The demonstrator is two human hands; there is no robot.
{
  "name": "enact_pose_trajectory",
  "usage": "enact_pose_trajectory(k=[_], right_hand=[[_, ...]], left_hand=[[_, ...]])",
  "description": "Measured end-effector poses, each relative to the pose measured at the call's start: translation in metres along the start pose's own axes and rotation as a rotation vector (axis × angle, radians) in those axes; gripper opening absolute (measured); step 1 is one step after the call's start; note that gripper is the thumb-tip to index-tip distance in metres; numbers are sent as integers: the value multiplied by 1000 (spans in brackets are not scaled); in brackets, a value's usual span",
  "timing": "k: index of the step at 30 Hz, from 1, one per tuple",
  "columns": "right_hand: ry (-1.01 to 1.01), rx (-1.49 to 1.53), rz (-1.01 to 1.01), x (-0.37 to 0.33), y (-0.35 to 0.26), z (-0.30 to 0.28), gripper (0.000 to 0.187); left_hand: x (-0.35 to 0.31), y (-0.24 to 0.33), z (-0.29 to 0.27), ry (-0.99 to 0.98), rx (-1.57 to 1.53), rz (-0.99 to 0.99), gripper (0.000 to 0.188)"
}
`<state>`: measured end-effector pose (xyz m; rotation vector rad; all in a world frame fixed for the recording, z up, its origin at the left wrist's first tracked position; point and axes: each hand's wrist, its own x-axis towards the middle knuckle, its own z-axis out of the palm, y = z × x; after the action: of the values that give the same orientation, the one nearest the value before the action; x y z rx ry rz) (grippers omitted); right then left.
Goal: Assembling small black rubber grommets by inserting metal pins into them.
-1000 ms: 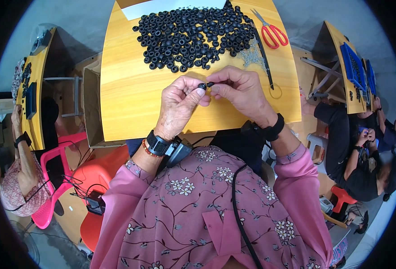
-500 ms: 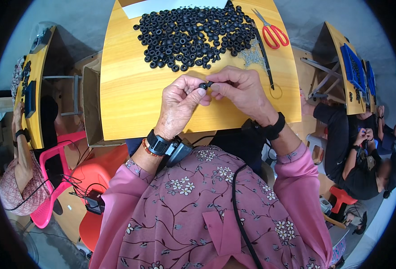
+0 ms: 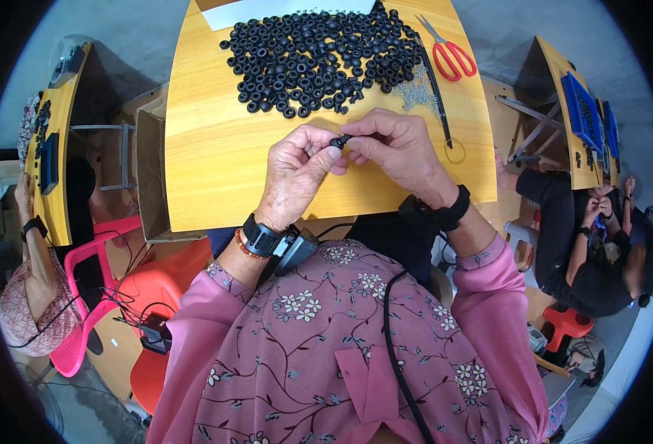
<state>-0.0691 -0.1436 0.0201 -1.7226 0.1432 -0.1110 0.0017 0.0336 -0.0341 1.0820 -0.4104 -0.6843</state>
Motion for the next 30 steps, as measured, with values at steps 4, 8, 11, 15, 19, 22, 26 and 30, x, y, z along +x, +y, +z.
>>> enact_pose_trajectory(k=[4, 8, 11, 15, 19, 22, 26, 30], right_hand=[[6, -35, 1, 0, -2, 1, 16], [6, -59, -4, -1, -3, 1, 16], [-9, -101, -38, 0, -3, 1, 17], [-12, -120, -57, 0, -3, 2, 19], [-12, -98, -46, 0, -2, 1, 18], [-15, -93, -21, 0, -3, 2, 18], [-28, -91, 1, 2, -5, 1, 16], [-14, -149, -42, 4, -2, 3, 12]], left_hand=[[0, -1, -1, 2, 6, -1, 13], [0, -1, -1, 1, 14, 5, 12], [0, -1, 0, 4, 14, 12, 10], [0, -1, 0, 8, 4, 18, 9], [-1, 1, 1, 15, -3, 12, 9], [-1, 1, 1, 11, 0, 10, 9], [-1, 0, 0, 5, 3, 9, 10], [0, 0, -2, -20, 33, 18, 9]])
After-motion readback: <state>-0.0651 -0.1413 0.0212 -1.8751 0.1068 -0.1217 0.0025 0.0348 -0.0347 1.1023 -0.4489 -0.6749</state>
